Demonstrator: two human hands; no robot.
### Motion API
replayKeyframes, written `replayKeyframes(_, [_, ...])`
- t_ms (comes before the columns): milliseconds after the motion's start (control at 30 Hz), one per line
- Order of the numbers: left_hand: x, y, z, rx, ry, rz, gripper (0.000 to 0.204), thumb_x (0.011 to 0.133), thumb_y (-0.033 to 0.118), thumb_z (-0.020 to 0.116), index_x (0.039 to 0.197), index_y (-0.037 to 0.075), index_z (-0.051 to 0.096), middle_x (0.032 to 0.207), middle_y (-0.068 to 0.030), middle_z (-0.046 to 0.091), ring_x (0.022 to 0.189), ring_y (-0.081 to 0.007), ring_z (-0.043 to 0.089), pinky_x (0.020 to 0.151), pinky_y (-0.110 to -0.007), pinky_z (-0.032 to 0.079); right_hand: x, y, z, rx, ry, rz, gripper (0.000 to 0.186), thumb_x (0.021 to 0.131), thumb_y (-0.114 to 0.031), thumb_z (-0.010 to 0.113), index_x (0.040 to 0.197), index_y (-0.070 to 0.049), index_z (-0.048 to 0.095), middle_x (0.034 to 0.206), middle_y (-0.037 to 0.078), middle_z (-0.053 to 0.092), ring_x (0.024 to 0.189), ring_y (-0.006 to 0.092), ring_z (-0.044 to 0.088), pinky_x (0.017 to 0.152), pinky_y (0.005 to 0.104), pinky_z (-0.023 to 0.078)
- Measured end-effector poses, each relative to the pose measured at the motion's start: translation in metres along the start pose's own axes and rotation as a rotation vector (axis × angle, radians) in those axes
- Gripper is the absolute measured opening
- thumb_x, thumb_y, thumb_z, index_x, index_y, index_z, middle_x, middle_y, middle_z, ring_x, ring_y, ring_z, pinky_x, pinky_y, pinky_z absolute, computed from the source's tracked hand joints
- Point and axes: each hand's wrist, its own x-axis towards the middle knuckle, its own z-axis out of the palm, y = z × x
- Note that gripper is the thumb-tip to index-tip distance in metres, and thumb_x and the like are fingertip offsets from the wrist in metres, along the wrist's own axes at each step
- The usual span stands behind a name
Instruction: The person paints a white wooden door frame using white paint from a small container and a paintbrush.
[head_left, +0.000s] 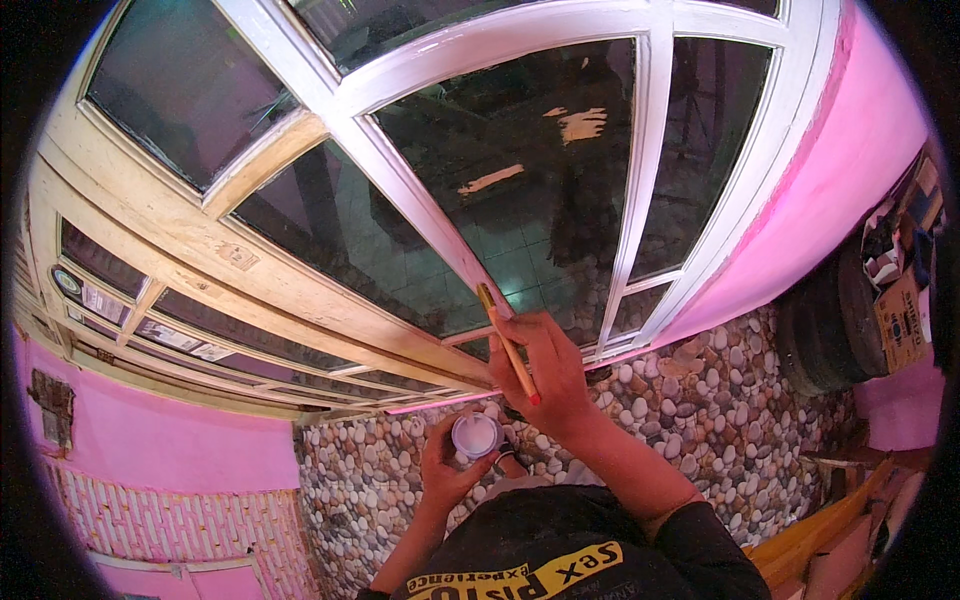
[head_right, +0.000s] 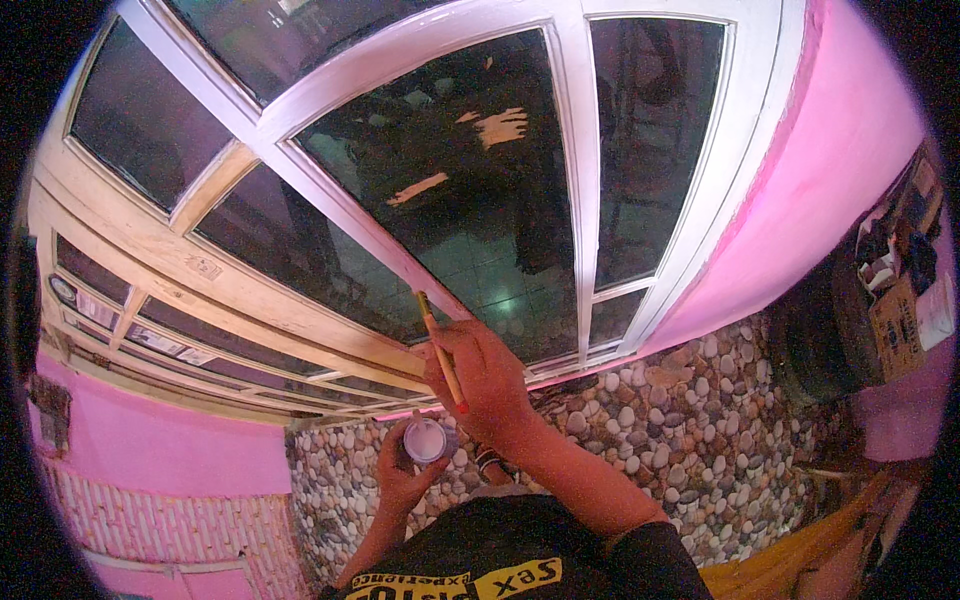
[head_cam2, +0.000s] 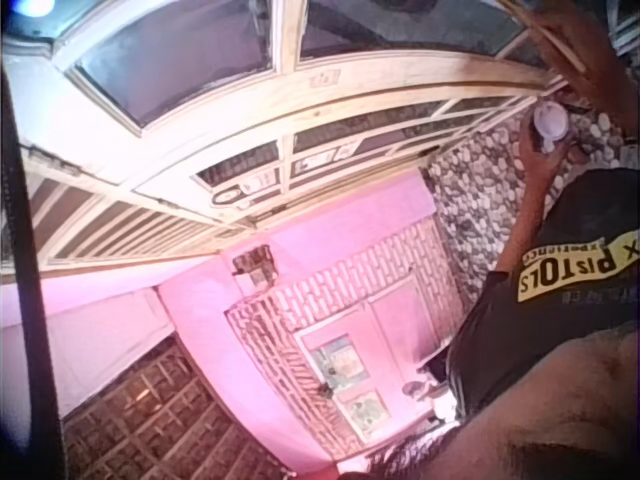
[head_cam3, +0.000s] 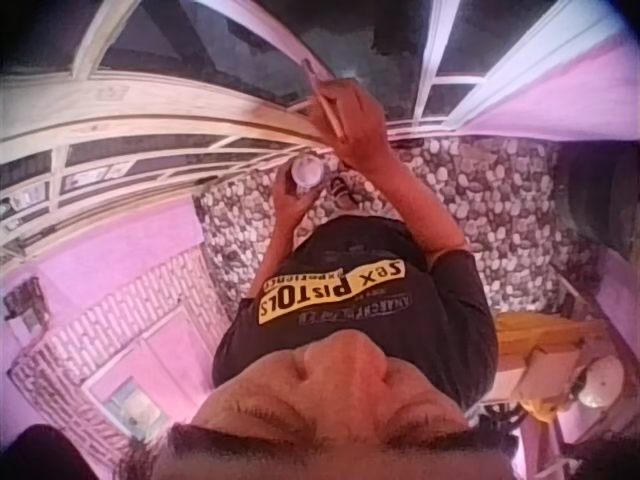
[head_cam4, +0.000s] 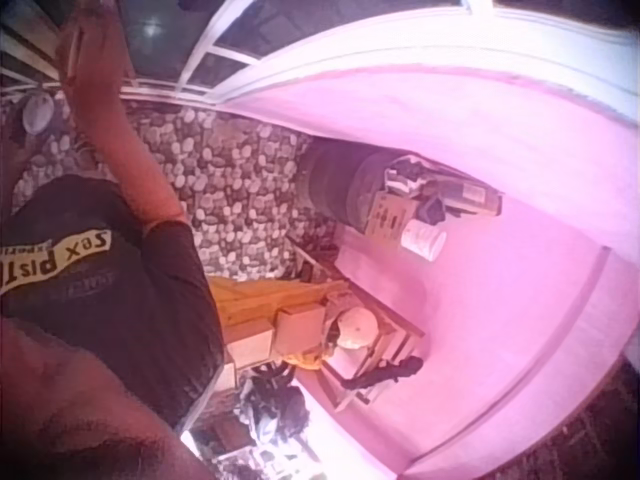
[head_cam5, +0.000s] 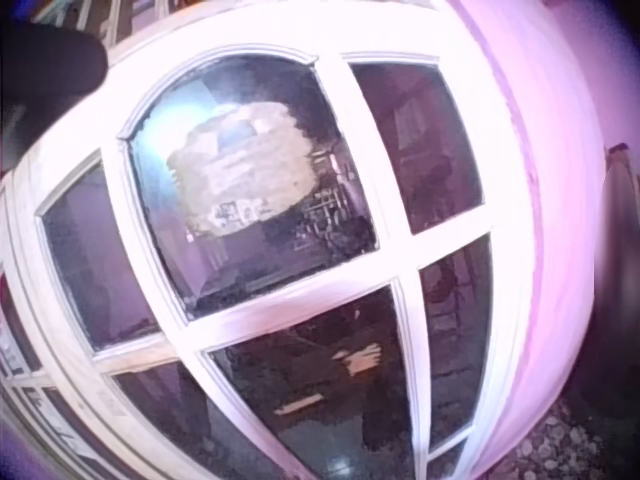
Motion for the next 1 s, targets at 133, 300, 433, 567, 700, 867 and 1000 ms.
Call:
replayKeyframes(133, [-0.001, -0.003, -0.001, -0.019, 0.006, 0.014, 0.079, 0.074, 0.007, 0.089, 0.139, 0.001, 0.045, 0.132, -0.0137, 0.057, 0.122, -0.0248, 0.059, 0.105, -0.04, 0.048, -0.01, 0.0, -0.005, 0.001, -0.041, 0.03, 0.031, 0.085, 0.004, 0.072, 0.113, 0.003, 0.058, 0.099, 0.021, 0.066, 0.082, 0.0347, 0.068, 0.068, 0.0381, 0.056])
replayKeyframes(300, [-0.003, -0.006, -0.001, -0.008, 0.011, 0.001, 0.08, 0.074, 0.007, 0.089, 0.14, 0.001, 0.045, 0.133, -0.0144, 0.057, 0.122, -0.025, 0.058, 0.105, -0.04, 0.048, 0.007, -0.01, -0.005, -0.002, 0.017, -0.063, 0.033, 0.084, 0.004, 0.072, 0.114, 0.002, 0.058, 0.098, 0.021, 0.066, 0.082, 0.0349, 0.068, 0.068, 0.0381, 0.056])
replayKeyframes(433, [-0.003, -0.003, 0.001, -0.016, 0.002, -0.032, 0.079, 0.073, 0.006, 0.089, 0.14, 0.0, 0.045, 0.133, -0.0149, 0.057, 0.122, -0.0253, 0.059, 0.106, -0.041, 0.048, 0.008, -0.002, 0.0, -0.002, 0.033, -0.057, 0.033, 0.084, 0.004, 0.073, 0.113, 0.001, 0.058, 0.098, 0.021, 0.066, 0.081, 0.0345, 0.068, 0.068, 0.038, 0.056])
replayKeyframes(567, [0.0, 0.0, 0.002, -0.036, -0.003, -0.001, 0.078, 0.074, 0.005, 0.088, 0.139, 0.0, 0.045, 0.132, -0.0151, 0.057, 0.122, -0.0256, 0.059, 0.106, -0.041, 0.047, -0.005, 0.004, -0.001, -0.051, -0.043, -0.001, 0.033, 0.083, 0.004, 0.073, 0.112, 0.001, 0.058, 0.098, 0.021, 0.066, 0.079, 0.0331, 0.068, 0.066, 0.0378, 0.056])
replayKeyframes(700, [-0.001, 0.0, 0.002, -0.059, -0.001, -0.004, 0.077, 0.074, 0.005, 0.088, 0.138, 0.0, 0.045, 0.131, -0.0151, 0.058, 0.122, -0.0258, 0.059, 0.106, -0.041, 0.048, -0.003, -0.003, -0.006, -0.036, -0.011, -0.02, 0.032, 0.083, 0.004, 0.073, 0.111, 0.001, 0.058, 0.097, 0.021, 0.065, 0.077, 0.0328, 0.067, 0.065, 0.0374, 0.055])
replayKeyframes(867, [-0.001, 0.003, 0.002, 0.012, 0.011, -0.012, 0.077, 0.074, 0.004, 0.087, 0.138, 0.0, 0.046, 0.131, -0.0148, 0.058, 0.122, -0.0253, 0.059, 0.106, -0.041, 0.048, 0.014, -0.006, -0.005, -0.023, 0.031, -0.077, 0.031, 0.083, 0.003, 0.073, 0.109, 0.002, 0.059, 0.096, 0.021, 0.065, 0.076, 0.0334, 0.066, 0.064, 0.0368, 0.055])
replayKeyframes(1000, [0.001, 0.003, 0.002, 0.007, 0.012, 0.0, 0.078, 0.073, 0.005, 0.088, 0.139, 0.0, 0.046, 0.131, -0.0142, 0.059, 0.121, -0.025, 0.06, 0.105, -0.04, 0.048, 0.006, 0.003, -0.003, -0.027, 0.012, -0.078, 0.031, 0.083, 0.004, 0.073, 0.11, 0.001, 0.059, 0.096, 0.021, 0.064, 0.076, 0.0331, 0.066, 0.064, 0.0372, 0.055])
